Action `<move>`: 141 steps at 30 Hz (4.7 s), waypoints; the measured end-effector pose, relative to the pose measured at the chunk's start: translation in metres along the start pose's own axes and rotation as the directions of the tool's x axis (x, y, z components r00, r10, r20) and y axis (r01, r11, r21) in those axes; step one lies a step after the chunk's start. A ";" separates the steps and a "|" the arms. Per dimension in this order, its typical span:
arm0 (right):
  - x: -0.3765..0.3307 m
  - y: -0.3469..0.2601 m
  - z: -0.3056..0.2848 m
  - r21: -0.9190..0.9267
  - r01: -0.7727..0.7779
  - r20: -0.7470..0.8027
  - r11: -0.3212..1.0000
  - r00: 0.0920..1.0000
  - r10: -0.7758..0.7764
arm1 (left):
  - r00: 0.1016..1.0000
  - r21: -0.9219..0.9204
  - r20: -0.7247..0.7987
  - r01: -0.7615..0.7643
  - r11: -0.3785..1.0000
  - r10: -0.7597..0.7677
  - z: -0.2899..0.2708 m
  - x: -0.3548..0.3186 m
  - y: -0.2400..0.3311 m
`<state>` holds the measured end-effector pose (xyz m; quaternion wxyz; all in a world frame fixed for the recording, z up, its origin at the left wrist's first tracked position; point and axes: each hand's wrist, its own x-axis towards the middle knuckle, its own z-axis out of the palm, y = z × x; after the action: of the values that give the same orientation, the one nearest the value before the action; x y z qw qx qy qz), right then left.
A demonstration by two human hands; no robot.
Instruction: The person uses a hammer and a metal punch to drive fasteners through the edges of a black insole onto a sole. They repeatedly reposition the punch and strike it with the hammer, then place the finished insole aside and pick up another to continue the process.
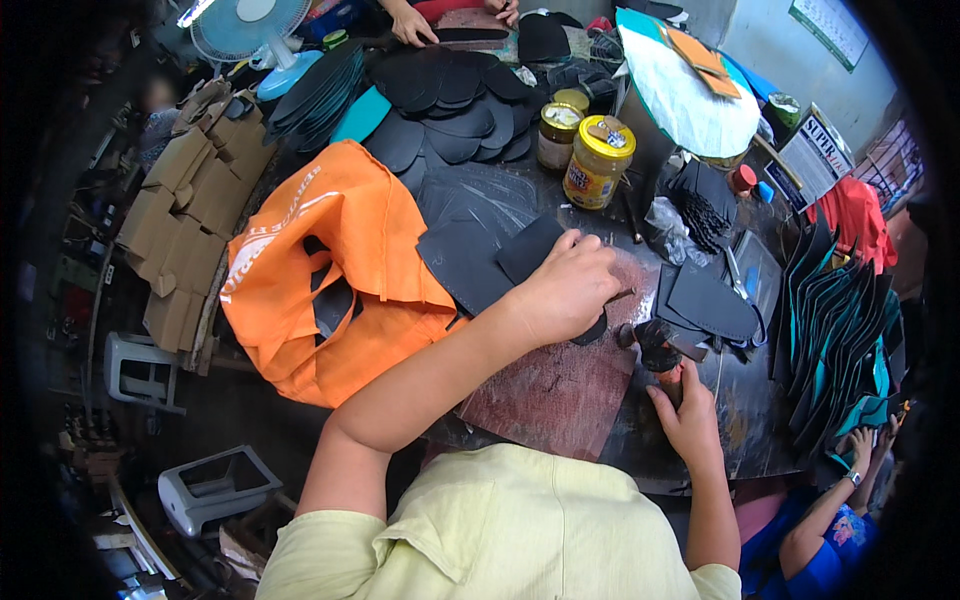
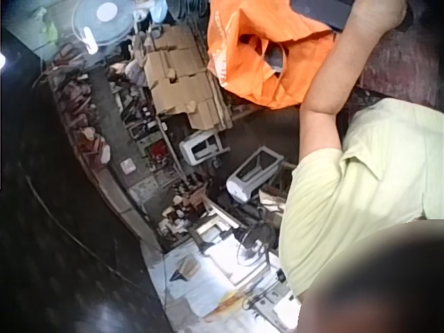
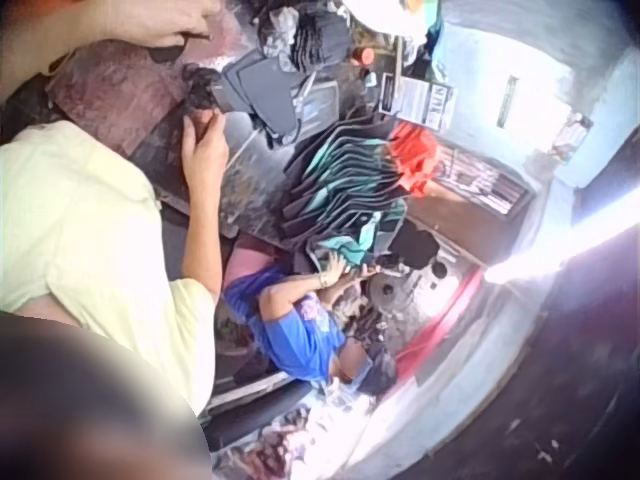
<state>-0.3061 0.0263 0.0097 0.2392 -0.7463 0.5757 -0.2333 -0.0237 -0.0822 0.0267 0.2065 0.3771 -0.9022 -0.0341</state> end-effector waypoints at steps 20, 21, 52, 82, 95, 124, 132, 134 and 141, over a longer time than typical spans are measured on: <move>0.000 0.000 -0.001 0.003 0.009 -0.011 1.000 1.000 -0.008 | 0.961 -0.609 -0.098 0.147 0.779 -0.257 -0.017 -0.013 0.007; 0.000 0.000 -0.001 0.000 0.010 -0.011 1.000 1.000 -0.010 | 0.956 -0.617 -0.090 0.168 0.769 -0.281 -0.014 -0.018 0.007; 0.016 -0.021 -0.032 -0.094 -0.086 0.179 0.992 0.979 0.102 | 0.909 -0.602 -0.101 0.268 0.753 -0.404 0.043 -0.009 0.004; 0.008 -0.025 -0.042 -0.025 -0.074 0.126 0.997 0.989 0.077 | 0.921 -0.605 -0.005 0.307 0.735 -0.389 0.044 -0.002 0.009; 0.019 -0.066 -0.058 0.440 0.359 -0.355 0.823 0.912 -0.208 | 0.953 -0.469 -0.063 0.235 0.851 -0.298 0.040 -0.001 0.013; 0.020 -0.039 -0.028 -0.057 0.046 0.257 0.997 0.966 -0.030 | 0.870 -0.516 -0.107 0.365 0.775 -0.481 0.013 -0.011 -0.014; 0.017 -0.030 -0.030 -0.126 0.005 0.275 0.992 0.961 0.031 | 0.875 -0.608 0.005 0.386 0.693 -0.483 0.032 -0.014 0.004; 0.016 -0.031 -0.034 -0.126 -0.018 0.253 0.992 0.966 0.050 | 0.853 -0.624 -0.030 0.391 0.677 -0.520 0.032 -0.017 0.003; 0.018 -0.034 -0.042 -0.140 -0.018 0.251 0.990 0.967 0.053 | 0.896 -0.565 -0.015 0.359 0.743 -0.444 0.032 -0.017 0.005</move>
<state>-0.3030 0.0131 0.0651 0.2634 -0.7743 0.5681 -0.0918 -0.0291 -0.0694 -0.0075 0.3600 0.4890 -0.7331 -0.3063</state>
